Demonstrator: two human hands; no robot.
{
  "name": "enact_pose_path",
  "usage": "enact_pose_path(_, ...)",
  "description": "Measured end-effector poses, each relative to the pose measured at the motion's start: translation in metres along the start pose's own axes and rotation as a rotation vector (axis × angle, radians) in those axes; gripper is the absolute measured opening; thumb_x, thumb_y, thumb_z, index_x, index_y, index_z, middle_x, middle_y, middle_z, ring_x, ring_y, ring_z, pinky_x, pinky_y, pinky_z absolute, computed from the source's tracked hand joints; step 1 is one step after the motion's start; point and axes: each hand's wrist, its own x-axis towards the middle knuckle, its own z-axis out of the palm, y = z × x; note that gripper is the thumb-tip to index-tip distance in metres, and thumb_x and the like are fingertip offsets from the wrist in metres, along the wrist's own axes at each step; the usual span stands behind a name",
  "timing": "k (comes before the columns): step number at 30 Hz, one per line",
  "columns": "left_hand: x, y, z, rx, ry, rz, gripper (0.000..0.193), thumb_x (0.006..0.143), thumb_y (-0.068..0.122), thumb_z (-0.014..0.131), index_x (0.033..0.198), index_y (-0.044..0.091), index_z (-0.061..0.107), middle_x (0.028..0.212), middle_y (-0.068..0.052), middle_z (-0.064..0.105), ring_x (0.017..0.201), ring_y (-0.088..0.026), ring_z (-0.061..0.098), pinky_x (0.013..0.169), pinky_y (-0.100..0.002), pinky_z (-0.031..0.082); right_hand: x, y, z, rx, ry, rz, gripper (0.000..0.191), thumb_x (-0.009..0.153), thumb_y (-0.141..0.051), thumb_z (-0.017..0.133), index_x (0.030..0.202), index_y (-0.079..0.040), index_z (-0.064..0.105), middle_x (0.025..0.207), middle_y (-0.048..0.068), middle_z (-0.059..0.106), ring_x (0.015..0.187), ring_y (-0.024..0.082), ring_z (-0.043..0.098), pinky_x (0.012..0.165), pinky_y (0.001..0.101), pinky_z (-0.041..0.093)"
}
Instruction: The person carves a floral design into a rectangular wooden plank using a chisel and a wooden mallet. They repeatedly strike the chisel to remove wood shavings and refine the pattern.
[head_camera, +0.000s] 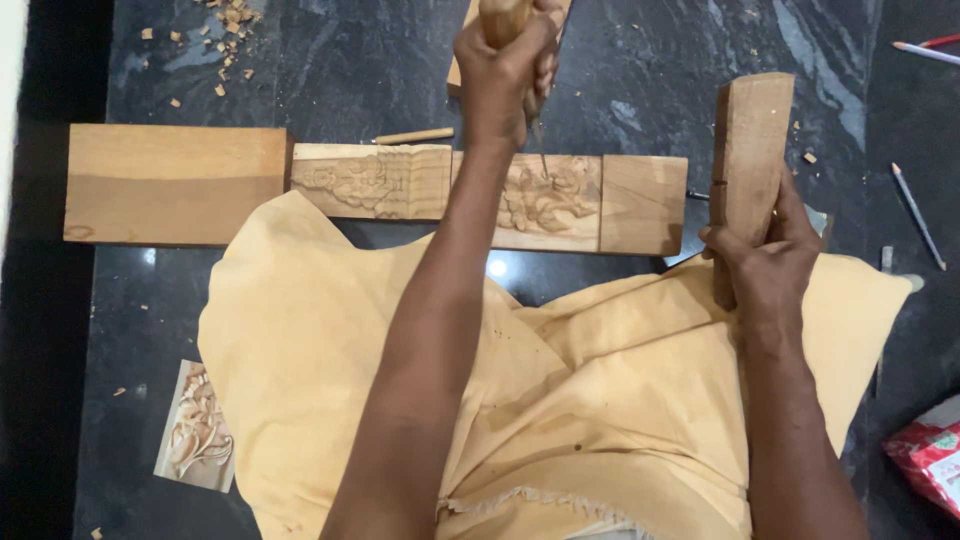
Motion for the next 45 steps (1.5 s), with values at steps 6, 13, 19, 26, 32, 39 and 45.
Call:
enact_pose_path(6,-0.011,-0.008,0.011,0.132,0.021,-0.017,0.018,0.091,0.018,0.081,0.084,0.005,0.07,0.056,0.002,0.057,0.044,-0.005,0.051,0.039,-0.023,0.038,-0.001,0.001,-0.003,0.013,0.007,0.022,0.087,0.079,0.013,0.073,0.16,-0.006,0.049,0.122,0.009,0.069,0.094,0.017,0.069,0.07,0.0281,0.057)
enact_pose_path(13,-0.014,-0.01,0.012,0.165,0.013,-0.017,0.018,0.09,0.018,0.081,0.082,0.006,0.07,0.055,0.003,0.055,0.044,-0.004,0.049,0.038,-0.022,0.036,0.001,0.01,-0.005,0.025,0.003,0.003,0.087,0.078,0.013,0.073,0.16,-0.005,0.047,0.128,0.009,0.069,0.102,0.017,0.071,0.075,0.0284,0.06)
enact_pose_path(19,-0.02,-0.007,0.015,0.251,-0.047,-0.009,0.019,0.092,0.016,0.08,0.079,0.008,0.068,0.057,0.004,0.058,0.046,-0.003,0.05,0.04,-0.022,0.036,0.0,0.017,-0.011,-0.05,-0.02,-0.164,0.084,0.082,0.013,0.073,0.161,-0.002,0.048,0.134,0.012,0.068,0.114,0.02,0.071,0.092,0.0312,0.061)
enact_pose_path(26,-0.037,-0.002,0.02,0.29,-0.067,0.054,0.006,0.089,0.008,0.075,0.085,0.007,0.071,0.074,0.0,0.07,0.065,-0.005,0.065,0.06,-0.022,0.053,0.004,-0.029,-0.014,-0.179,-0.011,-0.684,0.081,0.092,0.015,0.066,0.163,-0.005,0.033,0.14,0.014,0.063,0.126,0.021,0.069,0.109,0.0318,0.061)
enact_pose_path(32,-0.052,-0.003,0.026,0.471,-0.096,0.145,0.006,0.084,0.003,0.075,0.086,0.003,0.069,0.076,-0.001,0.07,0.072,-0.007,0.067,0.068,-0.025,0.057,0.03,-0.103,0.022,-0.541,-0.085,-1.037,0.077,0.084,-0.003,0.081,0.152,-0.021,0.049,0.106,0.01,0.068,0.087,0.024,0.069,0.077,0.035,0.06)
enact_pose_path(39,-0.055,0.0,0.021,0.406,-0.052,0.108,0.005,0.085,0.001,0.073,0.086,0.002,0.068,0.076,-0.001,0.068,0.071,-0.006,0.065,0.067,-0.025,0.056,0.027,-0.126,0.036,-0.676,-0.017,-1.122,0.088,0.076,-0.003,0.076,0.156,-0.023,0.044,0.096,0.009,0.06,0.079,0.027,0.063,0.071,0.0387,0.053)
enact_pose_path(45,-0.066,-0.013,0.025,0.42,0.001,0.173,0.014,0.081,0.003,0.078,0.093,0.002,0.071,0.083,-0.003,0.073,0.078,-0.008,0.07,0.069,-0.026,0.058,0.03,-0.096,0.031,-1.005,-0.032,-1.09,0.083,0.076,-0.012,0.089,0.151,-0.024,0.055,0.087,0.008,0.067,0.063,0.026,0.062,0.059,0.0409,0.054)
